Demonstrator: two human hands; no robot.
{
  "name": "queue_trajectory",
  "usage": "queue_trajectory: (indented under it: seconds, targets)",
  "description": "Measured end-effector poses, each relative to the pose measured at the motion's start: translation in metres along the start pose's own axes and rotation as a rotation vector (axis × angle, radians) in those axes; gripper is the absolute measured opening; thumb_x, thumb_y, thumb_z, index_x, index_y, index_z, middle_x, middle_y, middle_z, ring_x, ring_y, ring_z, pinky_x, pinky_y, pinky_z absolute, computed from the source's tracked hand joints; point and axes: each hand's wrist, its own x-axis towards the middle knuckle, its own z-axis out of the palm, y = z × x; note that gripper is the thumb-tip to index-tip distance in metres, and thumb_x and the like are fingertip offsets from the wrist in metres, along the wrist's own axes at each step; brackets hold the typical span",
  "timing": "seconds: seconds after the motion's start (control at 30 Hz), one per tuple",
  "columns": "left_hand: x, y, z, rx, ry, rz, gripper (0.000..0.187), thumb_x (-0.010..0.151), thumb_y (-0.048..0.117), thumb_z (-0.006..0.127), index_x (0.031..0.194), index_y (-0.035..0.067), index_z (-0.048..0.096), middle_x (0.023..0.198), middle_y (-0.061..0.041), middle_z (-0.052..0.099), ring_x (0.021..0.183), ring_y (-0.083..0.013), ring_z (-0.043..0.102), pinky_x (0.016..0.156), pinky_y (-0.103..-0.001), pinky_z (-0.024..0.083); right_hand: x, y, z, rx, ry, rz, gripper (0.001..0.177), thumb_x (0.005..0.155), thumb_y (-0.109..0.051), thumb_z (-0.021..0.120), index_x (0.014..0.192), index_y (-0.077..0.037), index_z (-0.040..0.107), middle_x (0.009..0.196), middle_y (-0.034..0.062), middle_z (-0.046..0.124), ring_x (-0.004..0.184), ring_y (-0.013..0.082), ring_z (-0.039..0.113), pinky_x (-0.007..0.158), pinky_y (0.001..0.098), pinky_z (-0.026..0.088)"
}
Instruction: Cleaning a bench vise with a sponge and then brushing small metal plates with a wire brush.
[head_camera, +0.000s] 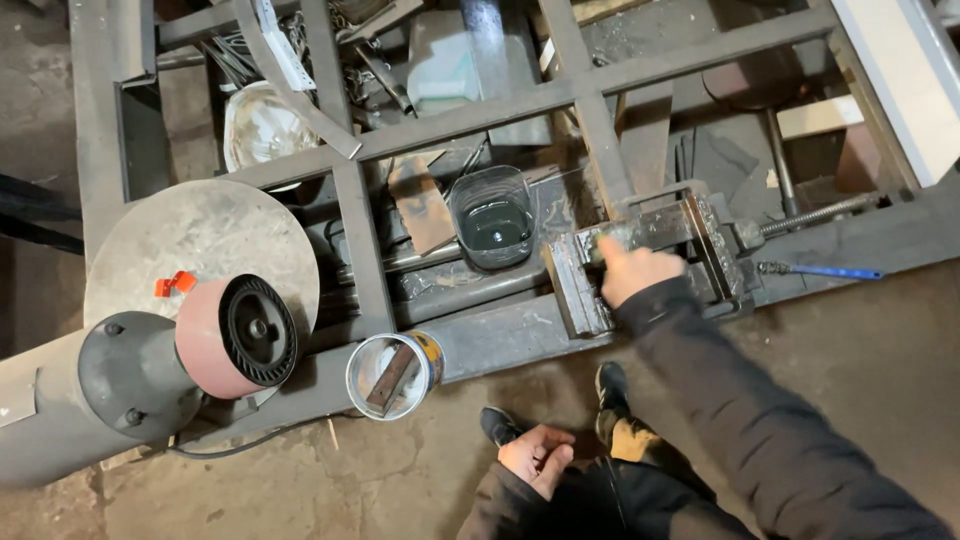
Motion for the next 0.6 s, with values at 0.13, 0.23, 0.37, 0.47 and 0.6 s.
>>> queue_trajectory:
  seconds: [0.13, 0.23, 0.37, 0.47, 0.6]
  targets:
    - [-0.008, -0.004, -0.008, -0.106, 0.059, 0.079, 0.016, 0.101, 0.005, 0.076, 0.115, 0.000, 0.083, 0.081, -0.001, 0.074, 0.061, -0.0082, 0.057, 0.057, -0.022, 0.045, 0.009, 0.030, -0.028, 0.036, 0.030, 0.174, 0.031, 0.101, -0.027, 0.060, 0.129, -0.024, 0.072, 0.097, 0.0244, 0.084, 0.087, 0.0502, 0.082, 0.077, 0.0602, 0.059]
    - [-0.011, 0.012, -0.013, -0.135, 0.110, -0.007, 0.013, 0.100, 0.005, 0.076, 0.110, 0.002, 0.084, 0.070, 0.001, 0.069, 0.057, -0.0080, 0.055, 0.053, -0.023, 0.042, 0.011, 0.008, -0.029, 0.133, -0.026, 0.077, 0.044, 0.090, -0.018, 0.063, 0.133, -0.028, 0.066, 0.092, 0.0198, 0.083, 0.081, 0.0461, 0.083, 0.074, 0.0572, 0.063]
    - [-0.017, 0.011, -0.016, -0.172, 0.072, 0.014, 0.014, 0.101, 0.004, 0.075, 0.112, -0.001, 0.082, 0.076, -0.001, 0.072, 0.059, -0.0074, 0.055, 0.055, -0.022, 0.043, 0.021, 0.047, -0.012, 0.028, 0.104, 0.072, 0.036, 0.095, -0.031, 0.067, 0.131, -0.034, 0.072, 0.091, 0.0203, 0.084, 0.079, 0.0459, 0.081, 0.070, 0.0558, 0.060]
    - [-0.017, 0.014, -0.020, -0.197, 0.104, 0.023, 0.014, 0.102, 0.002, 0.074, 0.113, -0.001, 0.081, 0.079, -0.002, 0.074, 0.061, -0.0076, 0.057, 0.056, -0.022, 0.045, 0.023, 0.015, -0.026, 0.053, 0.074, 0.086, 0.040, 0.092, -0.024, 0.066, 0.131, -0.030, 0.073, 0.092, 0.0226, 0.083, 0.080, 0.0483, 0.081, 0.072, 0.0572, 0.062]
    - [-0.012, 0.014, -0.013, -0.174, 0.078, 0.118, 0.014, 0.100, -0.001, 0.075, 0.113, -0.002, 0.081, 0.082, -0.002, 0.075, 0.062, -0.0076, 0.056, 0.058, -0.021, 0.044, 0.007, 0.010, -0.008, 0.010, 0.106, -0.026, 0.040, 0.096, -0.035, 0.066, 0.136, -0.036, 0.066, 0.086, 0.0163, 0.083, 0.073, 0.0427, 0.080, 0.066, 0.0546, 0.060]
